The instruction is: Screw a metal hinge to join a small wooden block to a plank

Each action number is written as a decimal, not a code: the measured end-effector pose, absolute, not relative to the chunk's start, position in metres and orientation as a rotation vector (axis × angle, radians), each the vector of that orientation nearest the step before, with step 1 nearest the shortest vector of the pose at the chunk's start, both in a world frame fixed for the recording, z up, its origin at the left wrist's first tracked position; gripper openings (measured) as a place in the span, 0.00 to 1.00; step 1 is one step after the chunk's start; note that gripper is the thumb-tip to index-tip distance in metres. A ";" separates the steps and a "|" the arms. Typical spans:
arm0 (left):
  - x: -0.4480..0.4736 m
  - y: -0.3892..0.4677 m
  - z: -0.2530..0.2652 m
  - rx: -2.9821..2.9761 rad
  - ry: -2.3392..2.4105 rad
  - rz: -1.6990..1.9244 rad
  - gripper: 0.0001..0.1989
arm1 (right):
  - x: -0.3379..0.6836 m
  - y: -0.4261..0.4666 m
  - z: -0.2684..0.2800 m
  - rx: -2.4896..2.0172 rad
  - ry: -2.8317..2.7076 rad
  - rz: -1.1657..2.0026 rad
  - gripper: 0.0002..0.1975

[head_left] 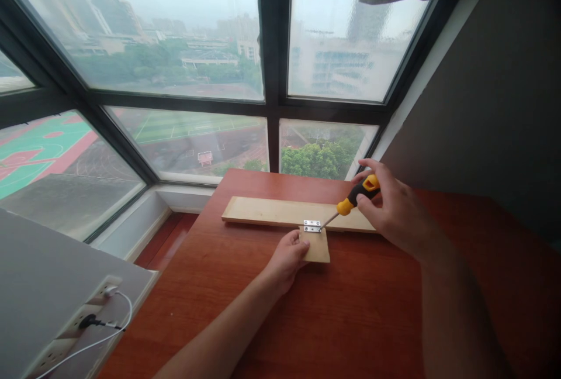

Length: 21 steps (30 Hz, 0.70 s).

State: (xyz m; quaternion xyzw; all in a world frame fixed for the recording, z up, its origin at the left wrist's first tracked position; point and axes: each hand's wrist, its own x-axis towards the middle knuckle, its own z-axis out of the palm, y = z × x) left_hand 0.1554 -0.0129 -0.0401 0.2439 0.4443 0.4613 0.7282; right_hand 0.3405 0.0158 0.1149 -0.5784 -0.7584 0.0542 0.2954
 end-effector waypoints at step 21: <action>0.155 -0.012 -0.044 0.535 0.969 1.022 0.16 | 0.339 0.015 0.116 -1.775 -1.972 -0.168 0.21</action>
